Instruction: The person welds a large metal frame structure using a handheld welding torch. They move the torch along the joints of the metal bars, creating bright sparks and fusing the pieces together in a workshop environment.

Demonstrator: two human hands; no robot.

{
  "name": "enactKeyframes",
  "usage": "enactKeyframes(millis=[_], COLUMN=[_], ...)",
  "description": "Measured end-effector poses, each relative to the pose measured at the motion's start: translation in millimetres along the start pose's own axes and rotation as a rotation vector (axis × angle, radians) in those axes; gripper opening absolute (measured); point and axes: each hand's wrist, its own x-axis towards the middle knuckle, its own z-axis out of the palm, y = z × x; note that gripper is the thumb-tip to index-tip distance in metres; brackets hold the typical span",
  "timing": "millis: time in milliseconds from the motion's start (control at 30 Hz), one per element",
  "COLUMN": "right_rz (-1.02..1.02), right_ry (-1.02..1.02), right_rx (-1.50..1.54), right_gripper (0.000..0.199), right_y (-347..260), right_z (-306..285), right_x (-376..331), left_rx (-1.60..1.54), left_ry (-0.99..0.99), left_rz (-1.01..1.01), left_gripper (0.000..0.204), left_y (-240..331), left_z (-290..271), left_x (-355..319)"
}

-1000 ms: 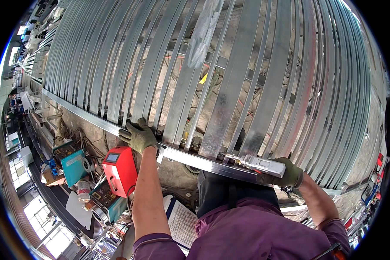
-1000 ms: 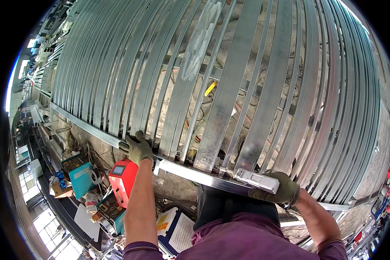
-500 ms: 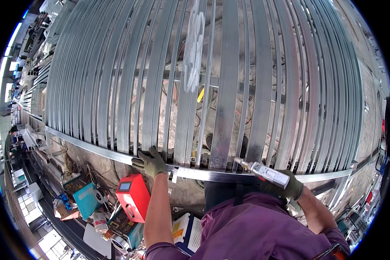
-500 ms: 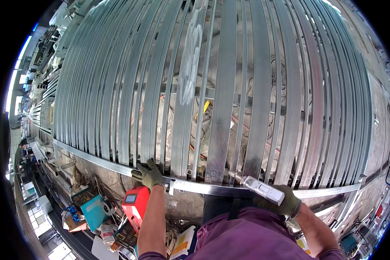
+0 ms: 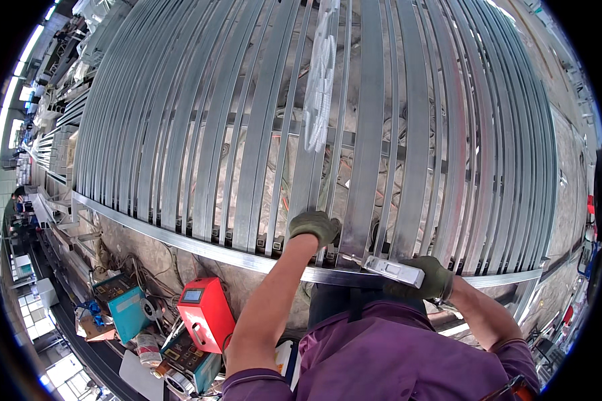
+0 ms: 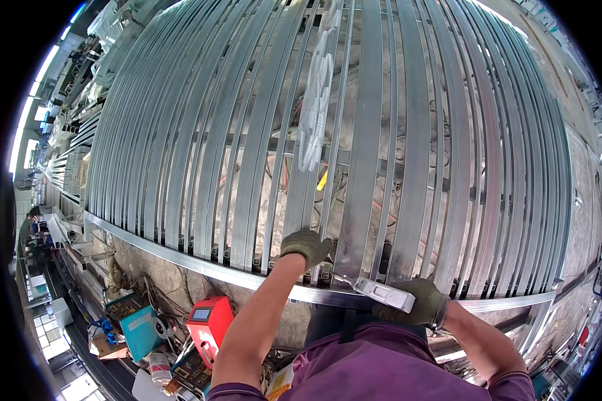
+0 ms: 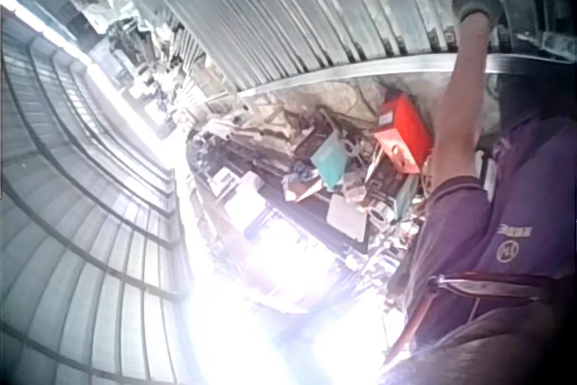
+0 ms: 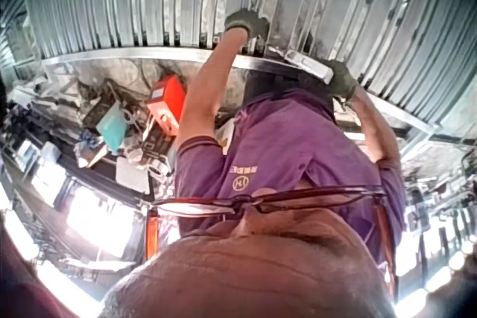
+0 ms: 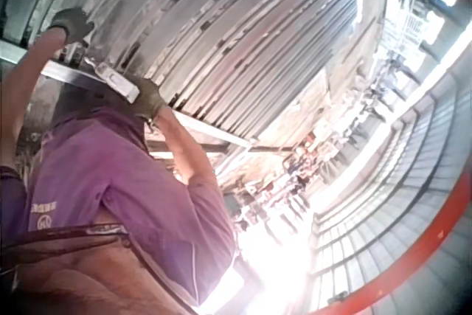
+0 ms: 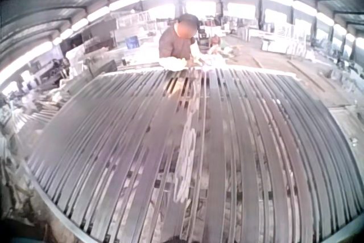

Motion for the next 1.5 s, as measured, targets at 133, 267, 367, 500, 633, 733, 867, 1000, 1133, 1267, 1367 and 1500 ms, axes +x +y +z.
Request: enactKeyframes(millis=[133,267,367,500,633,733,867,1000,1133,1267,1367,1500], right_rz=[0.100,0.087,0.068,0.123,0.235,0.143,0.187,0.159,0.185,0.228,0.178,0.207], right_ry=[-0.065,-0.085,-0.129,-0.208,-0.318,-0.293,-0.357,-0.350,-0.387,-0.462,-0.392,-0.426], right_rx=[-0.075,-0.053,-0.053,-0.010,0.078,0.059,0.109,0.149,0.094,0.007,0.017,-0.034], right_gripper=[0.056,0.062,0.066,0.069,0.066,0.061,0.058,0.057,0.059,0.060,0.063,0.068], right_y=[-17.3,-4.2,-3.5,-15.1,-26.6,-12.0,-8.9,-3.2,-1.2,-9.2,-11.9,0.8], right_z=[-6.8,0.9,-1.1,-10.0,-13.4,-1.4,0.6,4.5,4.9,-1.9,-5.3,3.1], right_x=[8.4,17.0,26.5,40.0,57.3,68.2,73.2,73.8,76.2,83.1,79.8,84.2], left_rx=[0.014,-0.005,0.016,0.127,0.248,0.185,0.100,0.096,0.092,0.062,0.010,0.058], left_ry=[-0.002,0.067,0.074,-0.016,-0.108,-0.127,-0.069,-0.050,-0.072,-0.035,0.081,0.013], left_rz=[0.025,0.035,0.109,0.176,0.194,0.136,0.097,0.097,0.095,0.101,0.083,0.074], left_gripper=[0.072,0.070,0.067,0.062,0.060,0.057,0.056,0.053,0.046,0.043,0.043,0.043], left_y=[-0.2,3.6,-9.5,-12.2,-10.6,-9.3,-13.3,-10.2,-3.4,-7.7,-8.5,-7.8], left_z=[8.9,14.4,18.9,3.1,-6.6,-0.6,9.8,6.0,-6.6,-1.3,7.4,5.5], left_x=[21.9,16.6,29.4,35.3,41.2,52.4,59.9,52.5,40.8,42.5,43.5,49.3])
